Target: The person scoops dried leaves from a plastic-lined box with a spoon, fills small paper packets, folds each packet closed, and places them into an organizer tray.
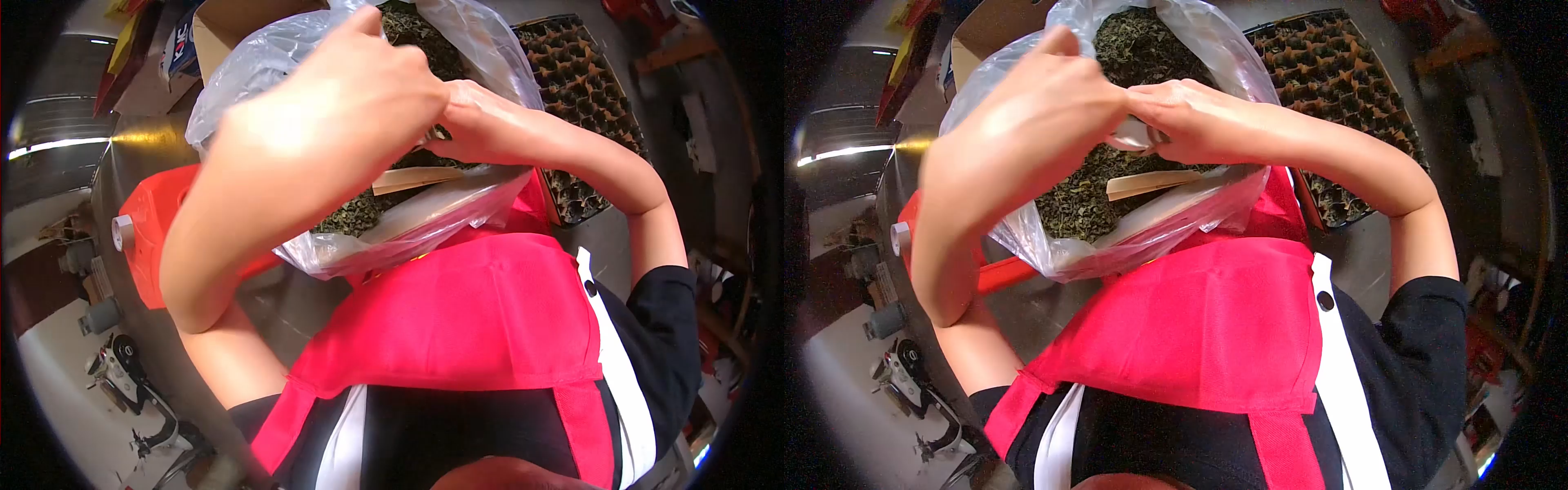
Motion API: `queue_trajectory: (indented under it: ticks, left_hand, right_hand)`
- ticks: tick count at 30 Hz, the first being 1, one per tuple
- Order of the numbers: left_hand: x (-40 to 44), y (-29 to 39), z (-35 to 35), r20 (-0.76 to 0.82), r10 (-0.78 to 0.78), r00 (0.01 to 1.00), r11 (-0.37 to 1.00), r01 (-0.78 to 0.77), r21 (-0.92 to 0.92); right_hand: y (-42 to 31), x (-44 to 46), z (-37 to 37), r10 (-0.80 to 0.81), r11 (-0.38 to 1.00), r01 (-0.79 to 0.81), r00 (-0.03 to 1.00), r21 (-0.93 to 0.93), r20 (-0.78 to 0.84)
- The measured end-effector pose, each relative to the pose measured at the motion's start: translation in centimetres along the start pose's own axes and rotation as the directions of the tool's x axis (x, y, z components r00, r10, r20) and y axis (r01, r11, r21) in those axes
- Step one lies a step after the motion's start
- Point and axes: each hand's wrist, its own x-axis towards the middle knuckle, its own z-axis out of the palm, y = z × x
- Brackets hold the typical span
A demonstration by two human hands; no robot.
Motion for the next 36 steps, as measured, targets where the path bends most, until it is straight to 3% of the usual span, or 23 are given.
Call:
queue_trajectory:
  ticks: [1, 4, 7, 9, 12, 18, 21, 22, 23, 24, 25, 29, 30, 32, 34, 36]
  left_hand:
    - [0.1, -0.5, 1.1, -0.085, 0.024, 0.996, 0.997, -0.029, -0.065]
    - [-1.8, -1.8, 0.0, -0.158, 0.017, 0.987, 0.990, -0.039, -0.137]
    - [-3.5, -0.6, -4.3, 0.148, -0.124, 0.981, 0.992, 0.122, 0.024]
    - [-3.9, -0.5, -5.1, 0.328, -0.152, 0.932, 0.984, 0.112, 0.139]
    - [-4.9, -0.3, -4.0, 0.361, -0.168, 0.917, 0.983, 0.128, 0.134]
    - [-5.5, -0.2, -1.9, 0.335, -0.191, 0.923, 0.982, 0.176, 0.073]
    - [-5.9, -0.1, 0.8, 0.225, -0.196, 0.954, 0.978, 0.206, -0.022]
    - [-5.8, -0.4, 1.5, 0.168, -0.186, 0.968, 0.977, 0.200, -0.068]
    - [-5.7, -0.4, 1.6, 0.207, -0.211, 0.955, 0.974, 0.224, -0.042]
    - [-5.8, -0.2, 1.6, 0.236, -0.223, 0.946, 0.972, 0.235, -0.022]
    - [-5.8, 0.0, 1.7, 0.259, -0.225, 0.939, 0.972, 0.235, -0.007]
    - [-5.9, 0.5, 2.0, 0.196, -0.286, 0.938, 0.949, 0.306, -0.081]
    - [-5.8, 0.9, 2.1, 0.077, -0.278, 0.958, 0.946, 0.287, -0.153]
    - [-5.9, 1.1, 2.1, 0.113, -0.297, 0.948, 0.942, 0.310, -0.127]
    - [-6.3, 0.9, 2.4, 0.136, -0.297, 0.945, 0.941, 0.314, -0.126]
    - [-6.6, 0.7, 2.6, 0.187, -0.304, 0.934, 0.936, 0.329, -0.123]
  right_hand:
    - [0.5, -0.1, 0.4, -0.056, 0.998, 0.055, 0.998, -0.011, -0.022]
    - [0.7, -0.1, 0.1, 0.034, 0.999, -0.034, 0.999, -0.018, -0.007]
    - [0.0, 0.1, -0.5, 0.107, 0.993, -0.107, 0.994, -0.052, -0.002]
    - [0.1, 0.3, -0.4, 0.123, 0.989, -0.126, 0.991, -0.083, -0.045]
    - [-0.7, 0.7, -1.0, 0.198, 0.980, -0.196, 0.976, 0.028, -0.090]
    - [-0.4, 0.0, -1.4, 0.157, 0.987, -0.159, 0.984, -0.017, -0.083]
    - [-1.9, 0.1, -2.7, 0.317, 0.948, -0.315, 0.947, 0.039, -0.047]
    - [-2.4, 0.1, -3.7, 0.311, 0.949, -0.306, 0.948, 0.076, -0.064]
    - [-3.0, -0.2, -4.8, 0.317, 0.945, -0.308, 0.944, 0.107, -0.086]
    - [-3.3, -0.4, -5.5, 0.171, 0.984, -0.157, 0.962, 0.080, -0.215]
    - [-4.4, -0.8, -7.1, 0.212, 0.975, -0.192, 0.954, 0.112, -0.214]
    - [-8.3, -3.9, -13.5, 0.098, 0.995, -0.093, 0.926, 0.032, -0.365]
    - [-9.6, -5.7, -15.3, 0.135, 0.975, -0.185, 0.936, -0.127, -0.326]
    - [-12.4, -8.6, -16.8, 0.282, 0.852, -0.382, 0.911, -0.359, -0.301]
    - [-15.0, -10.6, -17.6, 0.548, 0.618, -0.623, 0.778, -0.479, -0.307]
    - [-14.6, -16.1, -19.2, 0.721, 0.513, -0.763, 0.631, -0.392, -0.284]
